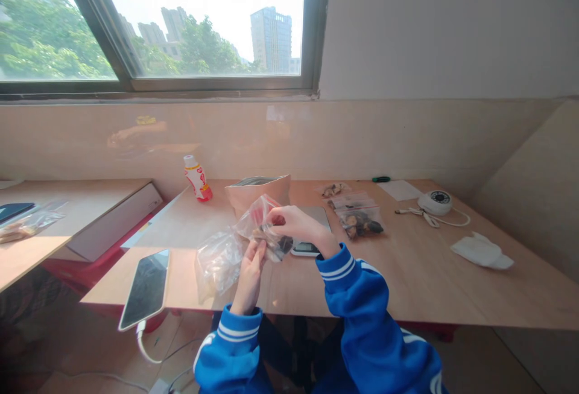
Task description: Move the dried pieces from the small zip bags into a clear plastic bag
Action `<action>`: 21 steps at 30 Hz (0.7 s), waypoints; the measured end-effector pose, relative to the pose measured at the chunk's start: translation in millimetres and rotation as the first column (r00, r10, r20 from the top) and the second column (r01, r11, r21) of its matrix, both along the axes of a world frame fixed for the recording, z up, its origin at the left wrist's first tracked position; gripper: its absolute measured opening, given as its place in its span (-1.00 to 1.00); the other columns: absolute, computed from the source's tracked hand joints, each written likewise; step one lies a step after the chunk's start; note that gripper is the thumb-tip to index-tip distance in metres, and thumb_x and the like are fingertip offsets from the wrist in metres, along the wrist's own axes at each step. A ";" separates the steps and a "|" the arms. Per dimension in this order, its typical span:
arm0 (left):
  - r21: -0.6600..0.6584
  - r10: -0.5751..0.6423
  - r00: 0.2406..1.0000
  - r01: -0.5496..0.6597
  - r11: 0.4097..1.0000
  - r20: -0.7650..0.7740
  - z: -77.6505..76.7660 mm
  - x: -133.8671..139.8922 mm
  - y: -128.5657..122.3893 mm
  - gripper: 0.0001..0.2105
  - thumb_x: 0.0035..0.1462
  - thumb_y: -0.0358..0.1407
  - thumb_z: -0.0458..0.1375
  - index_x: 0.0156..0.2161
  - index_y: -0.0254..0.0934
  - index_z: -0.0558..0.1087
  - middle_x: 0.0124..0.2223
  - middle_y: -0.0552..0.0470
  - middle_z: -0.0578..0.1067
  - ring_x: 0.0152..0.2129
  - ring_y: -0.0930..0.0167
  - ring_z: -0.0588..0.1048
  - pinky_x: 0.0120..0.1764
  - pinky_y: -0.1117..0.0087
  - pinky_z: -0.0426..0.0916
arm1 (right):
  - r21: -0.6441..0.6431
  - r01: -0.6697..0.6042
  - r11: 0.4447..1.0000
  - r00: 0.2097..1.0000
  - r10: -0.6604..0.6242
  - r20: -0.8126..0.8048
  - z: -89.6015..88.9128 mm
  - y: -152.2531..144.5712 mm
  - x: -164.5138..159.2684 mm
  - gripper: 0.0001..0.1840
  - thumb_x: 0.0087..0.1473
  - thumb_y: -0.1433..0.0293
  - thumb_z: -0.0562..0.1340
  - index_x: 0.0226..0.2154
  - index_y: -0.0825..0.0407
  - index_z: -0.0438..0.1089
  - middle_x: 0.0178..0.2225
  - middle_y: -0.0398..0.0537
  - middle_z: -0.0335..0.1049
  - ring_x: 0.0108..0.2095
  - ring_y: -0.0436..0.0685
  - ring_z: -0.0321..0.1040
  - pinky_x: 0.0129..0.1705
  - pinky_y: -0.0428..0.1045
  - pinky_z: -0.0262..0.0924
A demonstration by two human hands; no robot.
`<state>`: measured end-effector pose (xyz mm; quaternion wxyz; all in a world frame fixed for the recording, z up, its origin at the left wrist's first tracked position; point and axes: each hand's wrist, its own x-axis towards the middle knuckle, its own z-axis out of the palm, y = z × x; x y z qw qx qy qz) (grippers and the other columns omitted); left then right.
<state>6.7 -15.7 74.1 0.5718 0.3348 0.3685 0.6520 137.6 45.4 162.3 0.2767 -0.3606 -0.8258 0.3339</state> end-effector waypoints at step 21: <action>-0.041 -0.003 0.997 0.006 0.999 0.079 9.0 -1.5 -6.2 -0.48 0.06 -0.20 0.20 0.15 -0.10 0.31 0.14 -0.05 0.41 0.15 0.23 0.27 0.17 0.22 0.15 | -0.049 0.072 0.996 0.963 -0.082 -0.256 7.8 22.1 0.6 -0.79 -0.09 0.30 0.29 -0.36 0.08 0.47 -0.34 -0.06 0.50 -0.32 0.11 0.41 -0.26 -0.03 0.28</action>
